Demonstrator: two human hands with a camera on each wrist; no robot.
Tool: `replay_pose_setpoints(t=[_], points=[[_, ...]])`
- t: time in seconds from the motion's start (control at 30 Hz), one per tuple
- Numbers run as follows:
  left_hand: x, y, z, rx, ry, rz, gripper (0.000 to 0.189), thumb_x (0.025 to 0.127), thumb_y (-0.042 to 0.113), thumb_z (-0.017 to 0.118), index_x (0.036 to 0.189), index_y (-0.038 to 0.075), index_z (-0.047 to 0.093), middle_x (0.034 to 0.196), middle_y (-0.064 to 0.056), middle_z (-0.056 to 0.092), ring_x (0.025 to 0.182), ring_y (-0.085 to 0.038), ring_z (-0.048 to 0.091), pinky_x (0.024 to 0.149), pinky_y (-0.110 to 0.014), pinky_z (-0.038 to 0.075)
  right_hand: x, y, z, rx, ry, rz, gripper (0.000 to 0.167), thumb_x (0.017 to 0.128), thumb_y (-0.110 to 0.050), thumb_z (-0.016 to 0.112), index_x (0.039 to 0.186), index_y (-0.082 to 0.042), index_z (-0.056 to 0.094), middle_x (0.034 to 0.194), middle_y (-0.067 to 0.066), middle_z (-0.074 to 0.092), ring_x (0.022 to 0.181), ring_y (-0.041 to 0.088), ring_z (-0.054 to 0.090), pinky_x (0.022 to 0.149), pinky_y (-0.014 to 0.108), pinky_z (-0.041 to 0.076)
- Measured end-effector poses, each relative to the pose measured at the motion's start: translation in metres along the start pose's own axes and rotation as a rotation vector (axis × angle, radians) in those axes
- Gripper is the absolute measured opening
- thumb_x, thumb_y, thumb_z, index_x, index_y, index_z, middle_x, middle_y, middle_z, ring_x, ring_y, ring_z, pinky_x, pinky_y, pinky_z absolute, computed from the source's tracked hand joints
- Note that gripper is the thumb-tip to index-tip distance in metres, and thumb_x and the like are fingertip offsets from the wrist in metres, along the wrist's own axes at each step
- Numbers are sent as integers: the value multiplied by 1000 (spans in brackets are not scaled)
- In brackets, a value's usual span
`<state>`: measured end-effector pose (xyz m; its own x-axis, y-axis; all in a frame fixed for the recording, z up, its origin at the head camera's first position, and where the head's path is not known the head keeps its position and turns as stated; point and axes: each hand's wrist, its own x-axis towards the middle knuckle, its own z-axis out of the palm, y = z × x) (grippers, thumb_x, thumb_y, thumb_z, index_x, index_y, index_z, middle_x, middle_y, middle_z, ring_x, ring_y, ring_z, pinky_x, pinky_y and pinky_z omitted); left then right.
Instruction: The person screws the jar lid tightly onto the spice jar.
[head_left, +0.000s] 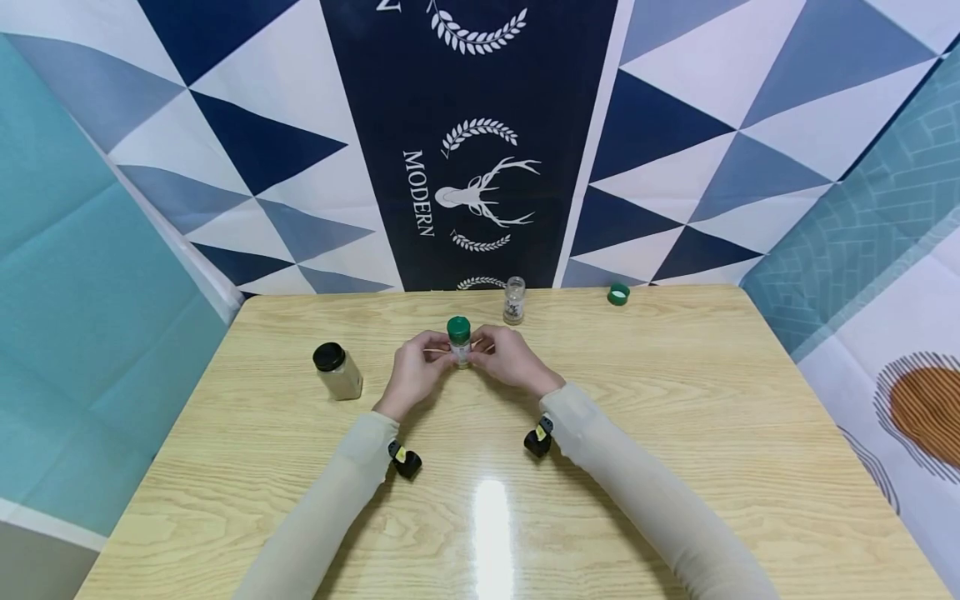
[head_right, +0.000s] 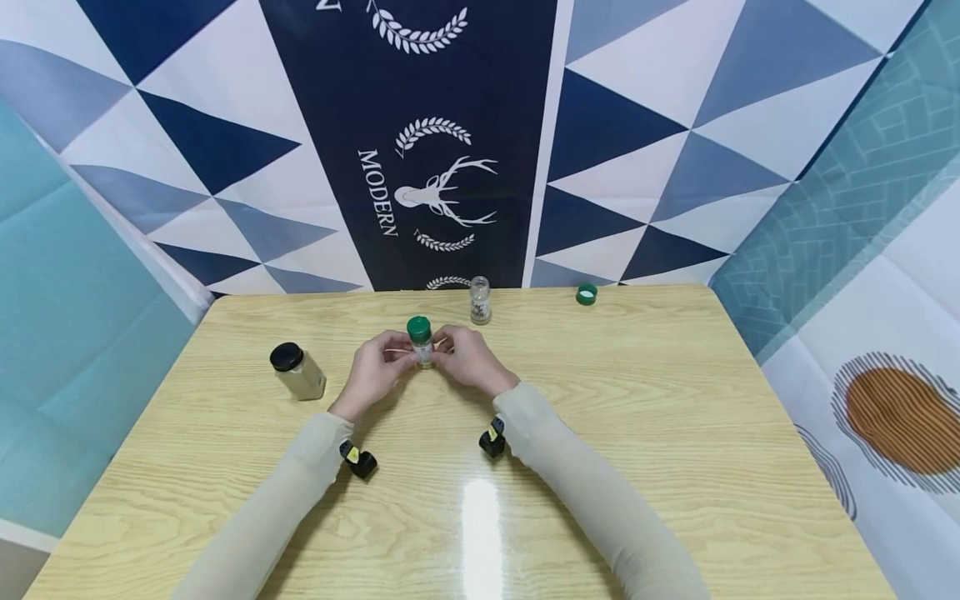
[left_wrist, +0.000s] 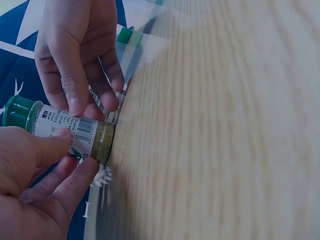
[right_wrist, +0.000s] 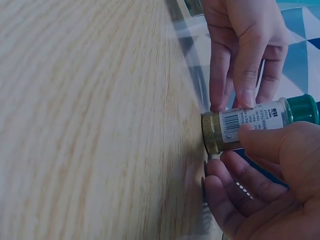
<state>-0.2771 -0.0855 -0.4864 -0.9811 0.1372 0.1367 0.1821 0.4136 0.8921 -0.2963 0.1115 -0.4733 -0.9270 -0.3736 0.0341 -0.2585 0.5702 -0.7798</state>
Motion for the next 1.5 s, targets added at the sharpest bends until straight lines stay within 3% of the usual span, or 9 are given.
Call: replay_pose_setpoints(t=[0.47, 0.9, 1.5], points=[[7, 2, -4, 44, -1, 5, 26, 93, 7, 76, 117, 1, 69, 114, -16, 74, 104, -30, 73, 91, -38, 62, 9, -1, 0, 15, 36, 25, 19, 96, -11, 74, 113, -3, 70, 104, 12, 74, 95, 22, 70, 83, 32, 60], [13, 1, -6, 29, 21, 8, 20, 94, 5, 75, 113, 0, 68, 114, -17, 74, 104, -32, 74, 90, -37, 62, 15, 2, 2, 23, 79, -18, 16, 96, -7, 73, 110, -1, 71, 98, 12, 76, 87, 19, 72, 77, 29, 60], [20, -6, -8, 23, 7, 5, 21, 96, 7, 74, 115, 0, 70, 111, -17, 74, 103, -30, 73, 91, -37, 62, 18, 4, 5, 27, 111, 6, 14, 96, -14, 74, 106, -4, 71, 97, 11, 76, 86, 18, 71, 74, 27, 58]])
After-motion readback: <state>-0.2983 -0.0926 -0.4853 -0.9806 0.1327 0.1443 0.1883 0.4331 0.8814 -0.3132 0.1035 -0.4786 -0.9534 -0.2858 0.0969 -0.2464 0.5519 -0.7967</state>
